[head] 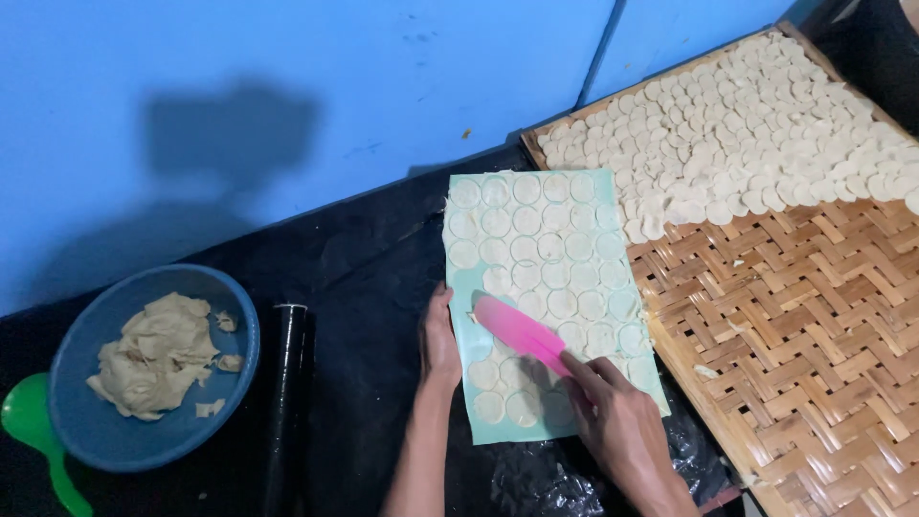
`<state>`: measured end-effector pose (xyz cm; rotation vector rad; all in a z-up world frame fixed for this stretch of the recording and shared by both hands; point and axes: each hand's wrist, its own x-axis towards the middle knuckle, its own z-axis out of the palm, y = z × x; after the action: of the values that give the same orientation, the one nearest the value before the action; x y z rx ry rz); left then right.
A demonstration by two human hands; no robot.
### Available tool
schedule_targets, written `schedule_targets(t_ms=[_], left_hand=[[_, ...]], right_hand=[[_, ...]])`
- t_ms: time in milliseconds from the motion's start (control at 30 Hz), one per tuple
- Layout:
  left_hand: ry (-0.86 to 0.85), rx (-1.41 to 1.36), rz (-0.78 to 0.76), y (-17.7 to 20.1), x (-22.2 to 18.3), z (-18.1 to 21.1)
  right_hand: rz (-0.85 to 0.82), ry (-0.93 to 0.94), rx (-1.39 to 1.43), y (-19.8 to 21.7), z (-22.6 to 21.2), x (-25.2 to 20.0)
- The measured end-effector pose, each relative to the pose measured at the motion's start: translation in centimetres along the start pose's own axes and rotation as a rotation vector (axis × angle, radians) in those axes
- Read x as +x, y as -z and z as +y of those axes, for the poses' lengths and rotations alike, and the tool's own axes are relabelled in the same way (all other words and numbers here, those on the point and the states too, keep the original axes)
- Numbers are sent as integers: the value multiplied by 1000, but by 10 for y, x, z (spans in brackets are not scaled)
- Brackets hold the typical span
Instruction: Peeling pre-cut circular dough pieces from a plastic sheet and placing them onto a tray.
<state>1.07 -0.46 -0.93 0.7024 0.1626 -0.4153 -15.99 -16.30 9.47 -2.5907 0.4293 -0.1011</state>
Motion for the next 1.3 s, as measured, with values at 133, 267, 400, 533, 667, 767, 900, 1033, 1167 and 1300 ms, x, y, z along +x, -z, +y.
schedule_targets(t_ms=[133, 267, 400, 533, 667, 767, 900, 1033, 1167, 1300], left_hand=[[-43, 212, 36, -15, -10, 12], [-57, 215, -3, -8, -7, 7], [-66, 225, 11, -8, -7, 6], [-63, 259, 77, -6, -4, 4], [-67, 237, 95, 0, -1, 1], [-85, 249, 59, -2, -6, 1], [-75, 286, 94, -13, -9, 9], [-109, 350, 97, -11, -5, 6], [-94, 400, 190, -4, 1, -1], [-118, 411, 192, 4, 4, -8]], right_hand=[[34, 0, 21, -10, 12, -13], [60, -114, -127, 0, -4, -22], [119, -147, -90, 10, -10, -27], [191, -170, -28, 15, -11, -20], [143, -166, 79, 14, -6, -4], [100, -93, 121, 11, -10, 10], [147, 6, 37, 4, -19, 31], [149, 14, 12, -4, -23, 47], [114, -3, -46, -7, -26, 58], [129, 68, 32, -9, -14, 63]])
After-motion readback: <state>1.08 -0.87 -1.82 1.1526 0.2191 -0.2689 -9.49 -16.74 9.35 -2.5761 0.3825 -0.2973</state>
